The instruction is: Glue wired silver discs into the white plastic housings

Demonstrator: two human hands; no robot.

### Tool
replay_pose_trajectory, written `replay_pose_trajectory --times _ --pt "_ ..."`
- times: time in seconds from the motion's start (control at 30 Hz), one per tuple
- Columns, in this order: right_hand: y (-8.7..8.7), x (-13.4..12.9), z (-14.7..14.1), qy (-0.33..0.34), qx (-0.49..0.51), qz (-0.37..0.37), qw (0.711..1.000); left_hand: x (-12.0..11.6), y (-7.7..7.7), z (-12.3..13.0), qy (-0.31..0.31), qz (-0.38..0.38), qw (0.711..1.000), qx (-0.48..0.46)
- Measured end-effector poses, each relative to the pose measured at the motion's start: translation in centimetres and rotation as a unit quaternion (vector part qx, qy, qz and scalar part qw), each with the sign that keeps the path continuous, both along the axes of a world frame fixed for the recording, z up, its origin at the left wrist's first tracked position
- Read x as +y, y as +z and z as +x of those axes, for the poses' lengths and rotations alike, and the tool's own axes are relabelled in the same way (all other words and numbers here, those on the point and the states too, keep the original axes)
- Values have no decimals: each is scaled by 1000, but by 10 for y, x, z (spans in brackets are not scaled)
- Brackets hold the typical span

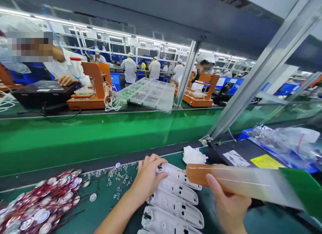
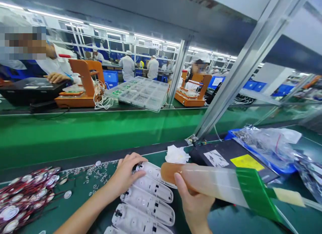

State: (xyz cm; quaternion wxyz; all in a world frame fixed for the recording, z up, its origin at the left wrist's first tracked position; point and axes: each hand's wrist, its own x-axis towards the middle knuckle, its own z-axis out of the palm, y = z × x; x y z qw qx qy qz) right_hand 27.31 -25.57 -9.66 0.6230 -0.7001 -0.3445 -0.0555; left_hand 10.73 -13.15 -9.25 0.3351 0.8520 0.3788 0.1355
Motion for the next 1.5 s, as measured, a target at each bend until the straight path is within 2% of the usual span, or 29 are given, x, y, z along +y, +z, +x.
replay_pose_trajectory --times 0.1,0.3,0.4,0.63,0.83,0.97,1.5 --pt "-3 6 -7 12 -34 33 999 -2 2 1 -3 15 1000 20" --pt "-17 10 -2 7 -124 19 992 -1 1 2 -8 25 999 24" --pt "-20 10 -2 11 -135 23 991 -1 1 2 -4 21 1000 23" --pt "-7 11 -6 41 -138 1 990 -2 2 2 -5 23 1000 16" --pt "-9 10 -6 34 -124 -9 992 -2 1 3 0 30 999 14" --pt "-9 11 -6 26 -156 0 987 -2 1 3 -1 39 999 12" --pt "8 13 -10 -9 -136 6 991 -2 -1 2 0 63 998 -4"
